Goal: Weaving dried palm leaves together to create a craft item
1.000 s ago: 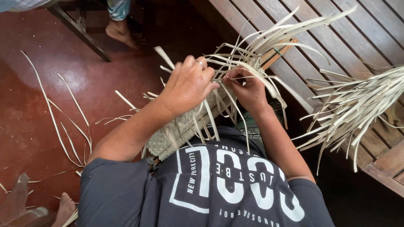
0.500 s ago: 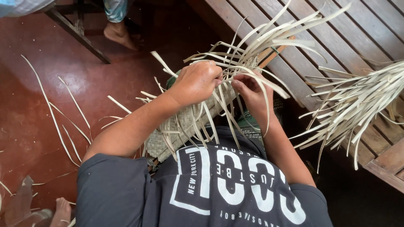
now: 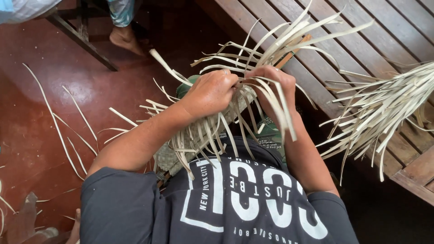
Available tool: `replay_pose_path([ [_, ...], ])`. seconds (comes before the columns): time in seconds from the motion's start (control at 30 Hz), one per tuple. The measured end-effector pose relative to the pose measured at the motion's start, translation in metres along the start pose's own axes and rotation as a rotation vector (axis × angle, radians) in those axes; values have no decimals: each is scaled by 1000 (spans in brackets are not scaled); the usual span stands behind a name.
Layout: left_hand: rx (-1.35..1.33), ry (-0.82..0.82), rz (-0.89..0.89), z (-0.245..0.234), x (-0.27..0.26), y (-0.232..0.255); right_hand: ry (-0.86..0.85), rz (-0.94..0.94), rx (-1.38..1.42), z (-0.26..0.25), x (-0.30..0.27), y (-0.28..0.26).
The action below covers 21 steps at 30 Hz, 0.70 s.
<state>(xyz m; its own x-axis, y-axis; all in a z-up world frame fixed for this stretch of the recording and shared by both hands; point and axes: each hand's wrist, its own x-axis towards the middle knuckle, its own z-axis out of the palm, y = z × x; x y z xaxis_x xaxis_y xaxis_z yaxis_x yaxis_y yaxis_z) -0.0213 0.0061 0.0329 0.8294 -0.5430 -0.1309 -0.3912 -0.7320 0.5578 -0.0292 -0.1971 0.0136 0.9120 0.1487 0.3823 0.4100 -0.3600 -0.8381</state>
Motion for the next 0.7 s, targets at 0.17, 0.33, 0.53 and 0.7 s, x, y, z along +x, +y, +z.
replay_pose_path([
  [0.17, -25, -2, 10, -4, -2, 4, -45, -15, -52, 3, -6, -7],
  [0.33, -73, -23, 0, -4, -3, 11, -58, -129, -85, -12, 1, -17],
  [0.53, -135, -65, -5, -1, 1, -2, -73, 88, 129, -8, -42, -16],
  [0.7, -275, -156, -135, -23, 7, 11, 7, -239, -52, 9, -53, -5],
])
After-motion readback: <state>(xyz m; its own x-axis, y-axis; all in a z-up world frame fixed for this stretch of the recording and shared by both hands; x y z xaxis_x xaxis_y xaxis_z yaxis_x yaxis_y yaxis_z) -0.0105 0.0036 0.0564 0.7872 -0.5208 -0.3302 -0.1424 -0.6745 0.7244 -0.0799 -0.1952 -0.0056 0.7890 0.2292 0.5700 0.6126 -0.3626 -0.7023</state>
